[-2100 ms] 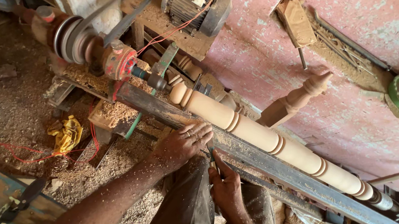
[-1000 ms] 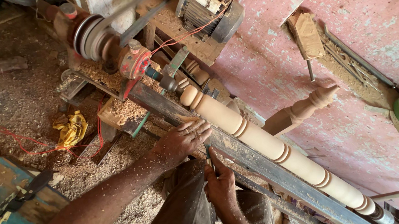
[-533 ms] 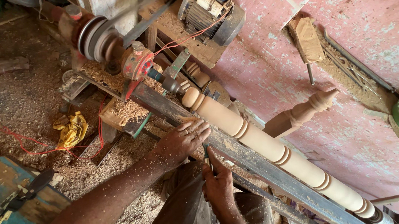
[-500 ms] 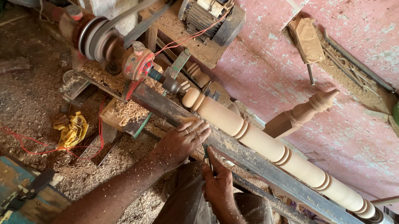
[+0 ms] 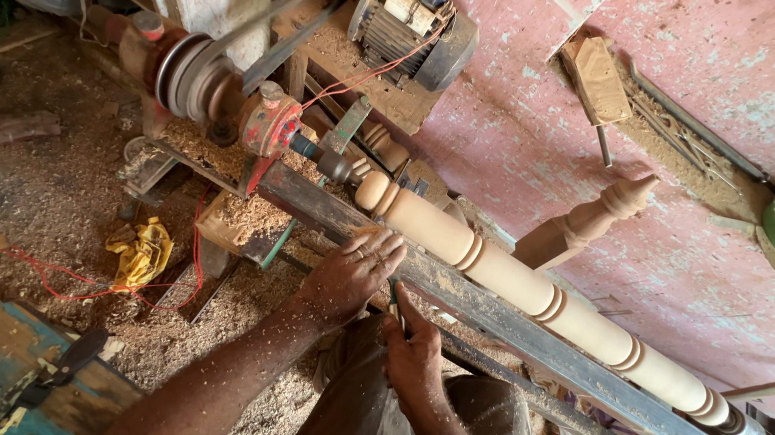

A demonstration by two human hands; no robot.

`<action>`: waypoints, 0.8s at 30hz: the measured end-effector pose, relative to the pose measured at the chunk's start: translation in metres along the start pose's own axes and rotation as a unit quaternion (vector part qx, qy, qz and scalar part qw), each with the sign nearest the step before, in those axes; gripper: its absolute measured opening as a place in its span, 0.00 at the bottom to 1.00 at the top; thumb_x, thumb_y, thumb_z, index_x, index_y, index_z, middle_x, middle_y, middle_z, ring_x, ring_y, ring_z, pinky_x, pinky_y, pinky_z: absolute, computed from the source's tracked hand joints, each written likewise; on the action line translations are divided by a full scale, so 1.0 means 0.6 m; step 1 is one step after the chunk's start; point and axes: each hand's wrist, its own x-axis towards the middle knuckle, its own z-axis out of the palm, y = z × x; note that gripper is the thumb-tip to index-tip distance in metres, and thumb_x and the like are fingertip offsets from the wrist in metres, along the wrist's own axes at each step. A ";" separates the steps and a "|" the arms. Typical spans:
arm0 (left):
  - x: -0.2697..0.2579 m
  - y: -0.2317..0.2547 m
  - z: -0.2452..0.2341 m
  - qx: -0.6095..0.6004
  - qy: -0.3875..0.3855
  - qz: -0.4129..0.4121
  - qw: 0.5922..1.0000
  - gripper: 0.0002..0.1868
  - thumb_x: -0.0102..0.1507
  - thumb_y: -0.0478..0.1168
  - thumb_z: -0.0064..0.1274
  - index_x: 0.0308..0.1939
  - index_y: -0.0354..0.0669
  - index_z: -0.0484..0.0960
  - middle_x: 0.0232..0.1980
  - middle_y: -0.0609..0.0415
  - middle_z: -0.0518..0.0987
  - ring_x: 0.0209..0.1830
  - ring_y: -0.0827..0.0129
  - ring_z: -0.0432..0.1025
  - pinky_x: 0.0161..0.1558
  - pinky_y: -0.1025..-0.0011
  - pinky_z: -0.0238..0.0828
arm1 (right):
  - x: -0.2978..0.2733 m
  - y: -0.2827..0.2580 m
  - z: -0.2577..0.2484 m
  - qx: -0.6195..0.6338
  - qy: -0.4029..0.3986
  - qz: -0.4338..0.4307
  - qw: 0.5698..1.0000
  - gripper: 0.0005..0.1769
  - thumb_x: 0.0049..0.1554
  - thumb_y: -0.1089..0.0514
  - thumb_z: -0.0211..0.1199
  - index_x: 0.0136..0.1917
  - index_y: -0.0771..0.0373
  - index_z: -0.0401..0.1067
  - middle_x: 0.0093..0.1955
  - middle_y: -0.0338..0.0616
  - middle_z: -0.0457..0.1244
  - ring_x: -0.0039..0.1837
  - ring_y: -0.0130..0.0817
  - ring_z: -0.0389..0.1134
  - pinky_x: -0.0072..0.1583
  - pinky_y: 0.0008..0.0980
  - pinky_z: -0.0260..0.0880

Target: The person uses a chisel to shape a rotating wooden spindle mounted on a lathe. They hold the tool against the spinning wood to carve decorative grooves and smooth the surface, creating wood shavings that fall to the floor.

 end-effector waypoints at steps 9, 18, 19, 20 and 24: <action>0.007 0.007 -0.027 -0.030 -0.005 -0.013 0.999 0.28 0.66 0.38 0.49 0.68 0.25 0.67 0.71 0.34 0.70 0.75 0.46 0.61 0.74 0.52 0.53 | 0.003 -0.001 0.008 0.007 0.006 0.004 1.000 0.31 0.63 0.60 0.55 0.78 0.53 0.61 0.29 0.33 0.61 0.24 0.21 0.56 0.27 0.26 0.59; -0.082 0.036 -0.091 -0.026 0.128 -0.170 0.977 0.22 0.63 0.37 0.56 0.62 0.46 0.77 0.60 0.54 0.83 0.57 0.69 0.77 0.70 0.59 0.60 | -0.045 -0.012 -0.044 -0.031 -0.059 0.120 0.991 0.35 0.63 0.59 0.56 0.81 0.49 0.55 0.32 0.42 0.64 0.27 0.28 0.58 0.30 0.32 0.63; -0.106 0.041 -0.098 -0.077 0.164 -0.242 0.953 0.18 0.64 0.39 0.57 0.59 0.48 0.79 0.55 0.55 0.85 0.50 0.73 0.80 0.68 0.61 0.63 | -0.056 0.000 -0.054 -0.023 -0.059 0.144 0.988 0.35 0.63 0.59 0.56 0.81 0.49 0.55 0.33 0.42 0.65 0.28 0.29 0.59 0.31 0.33 0.64; -0.128 0.044 -0.101 -0.128 0.107 -0.380 0.910 0.20 0.65 0.43 0.55 0.62 0.51 0.79 0.55 0.57 0.86 0.46 0.68 0.81 0.62 0.62 0.69 | -0.066 0.013 -0.062 -0.015 -0.060 0.168 0.984 0.35 0.63 0.59 0.57 0.81 0.49 0.54 0.34 0.42 0.65 0.28 0.30 0.60 0.32 0.34 0.65; -0.249 0.007 -0.092 -0.118 -0.027 -0.424 0.898 0.24 0.66 0.50 0.52 0.63 0.44 0.78 0.54 0.46 0.85 0.45 0.56 0.81 0.53 0.58 0.78 | -0.045 0.047 -0.065 -0.048 -0.085 0.055 0.994 0.37 0.61 0.62 0.60 0.81 0.55 0.58 0.34 0.56 0.66 0.32 0.28 0.62 0.36 0.29 0.65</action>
